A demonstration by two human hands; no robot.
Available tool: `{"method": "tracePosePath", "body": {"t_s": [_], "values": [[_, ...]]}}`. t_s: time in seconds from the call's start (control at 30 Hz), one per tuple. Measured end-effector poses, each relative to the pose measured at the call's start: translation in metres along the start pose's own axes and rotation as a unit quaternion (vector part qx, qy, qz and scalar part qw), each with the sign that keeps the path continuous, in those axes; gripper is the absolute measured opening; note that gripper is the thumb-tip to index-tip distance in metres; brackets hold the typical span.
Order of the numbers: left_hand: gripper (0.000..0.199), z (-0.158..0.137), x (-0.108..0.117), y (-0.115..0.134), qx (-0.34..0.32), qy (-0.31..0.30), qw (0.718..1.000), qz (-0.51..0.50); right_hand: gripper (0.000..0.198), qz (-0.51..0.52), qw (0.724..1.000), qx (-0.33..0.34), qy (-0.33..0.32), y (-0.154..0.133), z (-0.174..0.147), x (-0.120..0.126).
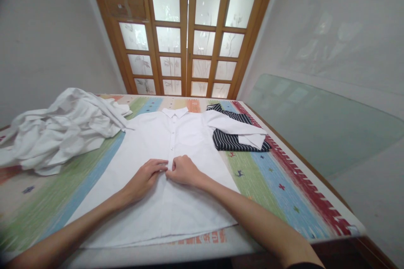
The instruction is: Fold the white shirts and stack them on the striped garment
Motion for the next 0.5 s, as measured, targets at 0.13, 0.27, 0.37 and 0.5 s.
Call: {"method": "tracePosePath", "body": {"t_s": [0.13, 0.27, 0.37, 0.5], "values": [[0.043, 0.004, -0.001, -0.002, 0.012, -0.004, 1.000, -0.003, 0.018, 0.004, 1.000, -0.005, 0.006, -0.003, -0.002, 0.002], [0.046, 0.007, -0.002, -0.002, 0.024, -0.005, 1.000, -0.003, 0.013, 0.009, 1.000, 0.001, 0.015, -0.004, -0.002, 0.004], [0.035, 0.009, 0.001, 0.000, 0.039, -0.001, 0.999, 0.000, 0.011, 0.088, 0.996, -0.011, -0.011, 0.006, -0.002, 0.001], [0.020, 0.011, -0.001, 0.004, 0.058, -0.018, 0.998, 0.005, 0.010, 0.253, 0.963, -0.053, -0.079, 0.029, -0.005, -0.012]]}}
Point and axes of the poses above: each hand's wrist, its own z-axis towards the middle knuckle, its own x-axis out of the back of the hand, y = z × x, the point moved 8 cm from there along z, towards the middle knuckle, and after that the axes turned 6 degrees about z, right-handed, at the moved point
